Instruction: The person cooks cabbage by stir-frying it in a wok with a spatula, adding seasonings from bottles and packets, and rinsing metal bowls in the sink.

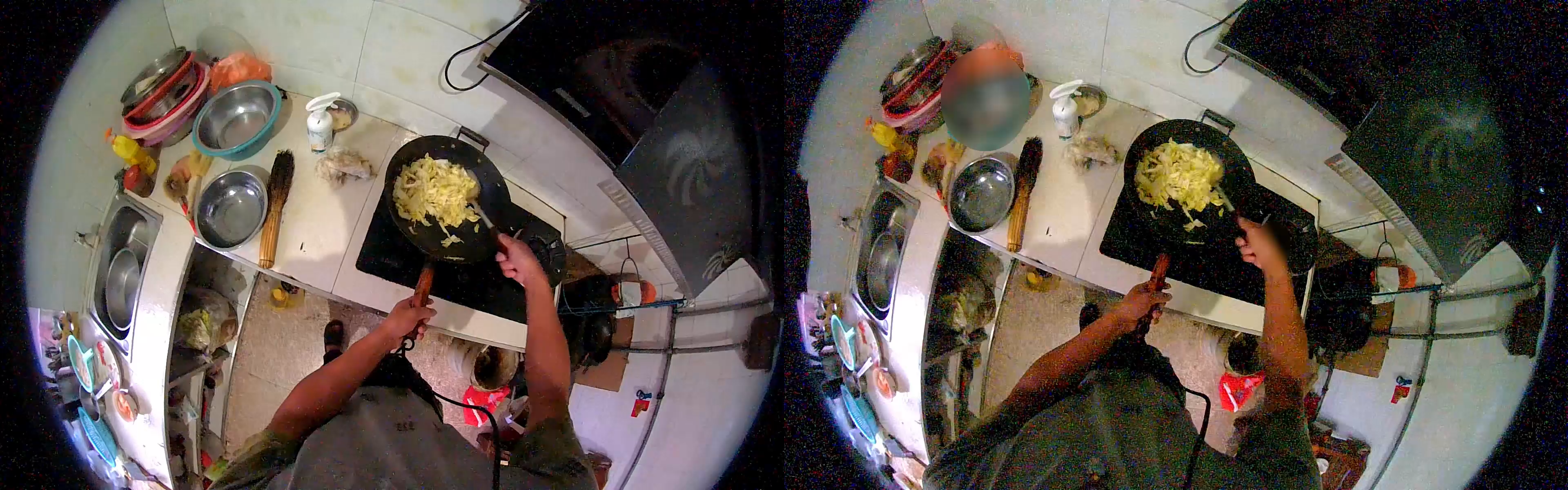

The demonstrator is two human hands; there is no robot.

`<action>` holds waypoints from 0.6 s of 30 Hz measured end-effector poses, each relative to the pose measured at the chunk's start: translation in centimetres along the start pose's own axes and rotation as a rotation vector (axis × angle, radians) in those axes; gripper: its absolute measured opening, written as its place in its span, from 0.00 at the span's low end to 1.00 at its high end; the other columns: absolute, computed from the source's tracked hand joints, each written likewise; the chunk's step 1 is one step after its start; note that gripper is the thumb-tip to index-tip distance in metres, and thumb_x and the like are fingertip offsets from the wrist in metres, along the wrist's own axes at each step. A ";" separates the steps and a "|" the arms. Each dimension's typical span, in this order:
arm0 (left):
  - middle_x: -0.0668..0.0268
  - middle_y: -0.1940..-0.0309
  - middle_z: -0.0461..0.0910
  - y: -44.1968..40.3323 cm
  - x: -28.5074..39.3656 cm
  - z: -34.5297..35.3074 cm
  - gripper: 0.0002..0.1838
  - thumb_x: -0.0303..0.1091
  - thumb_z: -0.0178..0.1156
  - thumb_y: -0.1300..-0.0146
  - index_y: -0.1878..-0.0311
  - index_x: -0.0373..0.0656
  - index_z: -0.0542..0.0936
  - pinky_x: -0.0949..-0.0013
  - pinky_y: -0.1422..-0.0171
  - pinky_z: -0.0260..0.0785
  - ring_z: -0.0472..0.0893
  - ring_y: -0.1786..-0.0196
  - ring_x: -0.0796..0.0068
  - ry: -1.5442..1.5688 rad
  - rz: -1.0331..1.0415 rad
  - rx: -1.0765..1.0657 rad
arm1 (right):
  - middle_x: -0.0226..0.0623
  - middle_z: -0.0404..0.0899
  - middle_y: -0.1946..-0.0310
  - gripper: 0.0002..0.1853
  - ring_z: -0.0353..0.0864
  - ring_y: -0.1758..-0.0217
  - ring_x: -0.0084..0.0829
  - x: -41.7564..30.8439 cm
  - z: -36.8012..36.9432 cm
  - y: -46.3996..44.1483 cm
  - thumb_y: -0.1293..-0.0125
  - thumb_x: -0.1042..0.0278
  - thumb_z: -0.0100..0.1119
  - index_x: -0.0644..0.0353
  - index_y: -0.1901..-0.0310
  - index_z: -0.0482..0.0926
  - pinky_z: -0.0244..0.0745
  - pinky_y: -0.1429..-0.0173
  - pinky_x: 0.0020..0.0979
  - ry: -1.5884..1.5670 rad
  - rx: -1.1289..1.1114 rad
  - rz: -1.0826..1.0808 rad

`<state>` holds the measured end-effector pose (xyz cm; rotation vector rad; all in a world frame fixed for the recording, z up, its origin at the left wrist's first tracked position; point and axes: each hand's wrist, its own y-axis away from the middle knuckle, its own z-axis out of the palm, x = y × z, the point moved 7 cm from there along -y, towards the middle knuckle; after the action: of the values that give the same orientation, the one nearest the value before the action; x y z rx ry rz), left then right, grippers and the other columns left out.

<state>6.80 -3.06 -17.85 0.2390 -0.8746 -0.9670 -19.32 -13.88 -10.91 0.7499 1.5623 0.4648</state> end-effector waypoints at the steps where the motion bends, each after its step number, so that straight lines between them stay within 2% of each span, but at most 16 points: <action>1: 0.71 0.77 0.68 -0.2 0.0 -0.1 0.23 0.31 0.61 0.42 0.44 0.40 0.66 0.72 0.79 0.64 0.69 0.81 0.79 -0.005 0.001 -0.002 | 0.26 0.67 0.84 0.11 0.56 0.90 0.19 -1.5 2.3 1.8 0.32 0.55 0.54 0.53 0.60 0.73 0.51 0.88 0.24 -0.010 -0.055 0.014; 2: 0.71 0.77 0.68 -0.6 -0.3 -0.3 0.24 0.31 0.62 0.42 0.44 0.39 0.66 0.72 0.79 0.64 0.69 0.81 0.79 -0.012 0.003 -0.006 | 0.26 0.67 0.84 0.11 0.56 0.90 0.19 -2.2 1.9 2.7 0.32 0.55 0.54 0.53 0.60 0.73 0.51 0.88 0.24 -0.012 -0.054 0.011; 4: 0.71 0.77 0.68 -0.3 -0.4 -0.3 0.24 0.31 0.62 0.42 0.44 0.39 0.66 0.72 0.79 0.64 0.69 0.81 0.79 -0.014 0.000 -0.007 | 0.23 0.65 0.85 0.13 0.54 0.90 0.16 -4.0 -0.1 4.6 0.33 0.53 0.55 0.51 0.54 0.74 0.48 0.88 0.22 0.258 0.008 -0.123; 5: 0.71 0.77 0.67 0.1 -0.1 0.0 0.24 0.32 0.62 0.42 0.44 0.39 0.66 0.71 0.79 0.64 0.69 0.81 0.79 0.001 0.007 -0.017 | 0.22 0.63 0.85 0.17 0.53 0.90 0.15 -4.9 -1.2 5.6 0.33 0.53 0.55 0.49 0.46 0.74 0.47 0.88 0.21 0.347 0.072 -0.098; 8: 0.71 0.77 0.67 0.2 0.1 0.2 0.24 0.32 0.62 0.42 0.44 0.39 0.66 0.71 0.79 0.64 0.69 0.81 0.79 0.018 0.016 -0.011 | 0.22 0.64 0.84 0.19 0.53 0.89 0.15 -4.4 -3.8 1.7 0.33 0.52 0.55 0.48 0.43 0.73 0.47 0.87 0.21 0.364 0.100 -0.098; 10: 0.71 0.77 0.68 0.2 0.1 0.1 0.24 0.32 0.62 0.42 0.44 0.39 0.66 0.71 0.79 0.64 0.69 0.81 0.79 0.016 0.019 0.003 | 0.22 0.64 0.83 0.20 0.52 0.89 0.14 -3.6 -2.0 -1.1 0.33 0.52 0.55 0.48 0.42 0.73 0.45 0.87 0.19 0.102 0.028 -0.090; 11: 0.71 0.77 0.68 0.2 0.1 0.1 0.24 0.31 0.62 0.42 0.44 0.39 0.66 0.71 0.79 0.64 0.69 0.81 0.79 0.008 0.002 -0.004 | 0.22 0.64 0.83 0.20 0.52 0.89 0.14 -3.5 -0.9 -1.7 0.33 0.52 0.55 0.48 0.42 0.73 0.45 0.87 0.19 0.100 0.025 -0.095; 13: 0.71 0.77 0.68 0.2 0.0 0.1 0.24 0.31 0.62 0.42 0.44 0.40 0.66 0.71 0.79 0.64 0.69 0.81 0.79 -0.002 -0.021 -0.009 | 0.25 0.72 0.79 0.22 0.61 0.86 0.16 -3.0 3.6 -1.6 0.32 0.54 0.54 0.48 0.38 0.70 0.58 0.84 0.24 0.162 -0.123 -0.086; 14: 0.71 0.77 0.68 0.2 -0.1 0.1 0.24 0.31 0.62 0.42 0.44 0.40 0.66 0.71 0.79 0.64 0.69 0.81 0.79 0.000 -0.029 0.000 | 0.25 0.72 0.79 0.22 0.61 0.86 0.16 -2.0 3.7 -2.1 0.32 0.54 0.54 0.48 0.38 0.70 0.58 0.84 0.24 0.159 -0.121 -0.083; 16: 0.70 0.77 0.68 0.1 -0.2 0.0 0.23 0.31 0.62 0.42 0.44 0.40 0.67 0.71 0.79 0.64 0.69 0.81 0.78 0.005 -0.040 0.011 | 0.35 0.81 0.70 0.21 0.78 0.77 0.31 -4.6 5.9 1.4 0.33 0.57 0.56 0.48 0.39 0.73 0.73 0.72 0.32 0.880 0.128 -1.150; 17: 0.70 0.77 0.68 0.1 -0.1 0.0 0.23 0.31 0.62 0.42 0.45 0.40 0.67 0.72 0.79 0.64 0.69 0.81 0.78 0.021 -0.027 0.000 | 0.35 0.81 0.70 0.21 0.78 0.77 0.31 -3.8 5.6 2.6 0.33 0.57 0.56 0.48 0.39 0.73 0.73 0.72 0.32 0.881 0.127 -1.144; 18: 0.70 0.76 0.68 0.1 0.0 0.1 0.22 0.31 0.62 0.42 0.45 0.40 0.67 0.72 0.79 0.64 0.70 0.81 0.78 0.038 -0.011 -0.013 | 0.40 0.82 0.66 0.22 0.80 0.69 0.39 -4.3 6.0 5.8 0.35 0.57 0.57 0.47 0.40 0.73 0.75 0.65 0.38 1.089 0.187 -0.963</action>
<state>6.78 -2.96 -17.71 0.2506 -0.8334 -0.9749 -12.33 -13.59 -4.76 -0.2926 2.7503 -0.0545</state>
